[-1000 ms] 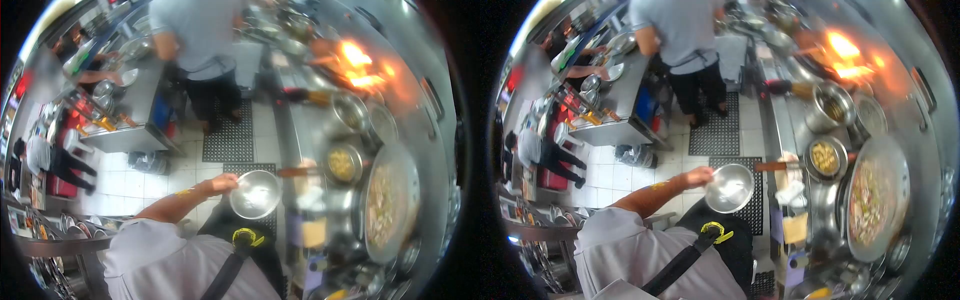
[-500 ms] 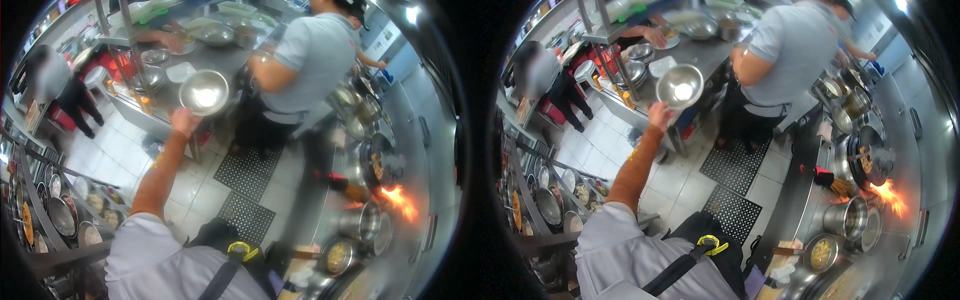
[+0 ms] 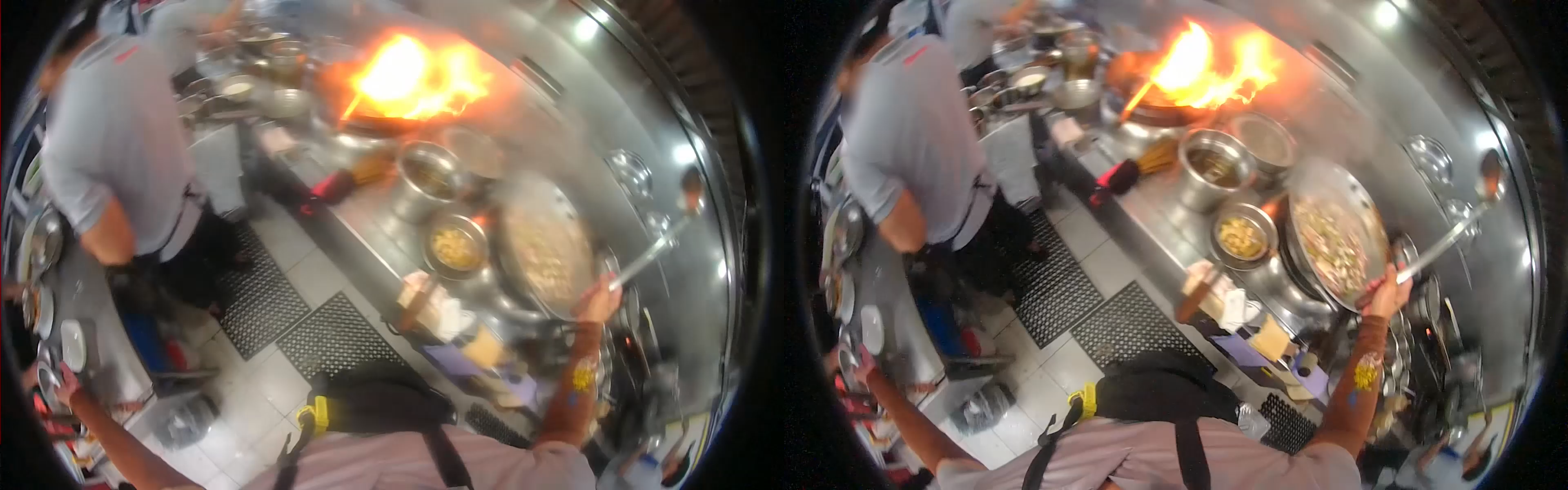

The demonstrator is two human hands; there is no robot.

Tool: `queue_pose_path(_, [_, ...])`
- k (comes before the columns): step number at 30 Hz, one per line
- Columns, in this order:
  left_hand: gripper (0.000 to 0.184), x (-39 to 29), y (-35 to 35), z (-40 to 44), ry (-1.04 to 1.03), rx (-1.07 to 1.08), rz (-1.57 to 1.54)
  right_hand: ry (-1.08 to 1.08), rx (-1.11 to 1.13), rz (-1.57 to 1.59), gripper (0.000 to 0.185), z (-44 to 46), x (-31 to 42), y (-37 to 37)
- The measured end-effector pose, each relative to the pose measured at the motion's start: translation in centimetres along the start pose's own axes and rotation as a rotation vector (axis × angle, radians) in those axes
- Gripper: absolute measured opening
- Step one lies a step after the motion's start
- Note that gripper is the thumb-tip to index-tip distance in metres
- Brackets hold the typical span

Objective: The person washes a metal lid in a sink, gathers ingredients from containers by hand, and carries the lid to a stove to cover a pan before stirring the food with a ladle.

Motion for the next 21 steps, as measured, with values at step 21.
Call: queue_pose_path(21, [0.009, 10.3, -37.4, -67.6, 0.711, 0.959, 0.317, -0.239, 0.971, -0.595, 0.004, 7.0, -21.2, -38.5])
Point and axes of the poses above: each hand's wrist, its own z-axis towards the middle knuckle, its own y-axis out of the back of the hand, x = y × z, the point moved 10 cm from there along z, towards the middle knuckle, and after that the axes turned 12 degrees about -x, right-handed, at the moved point
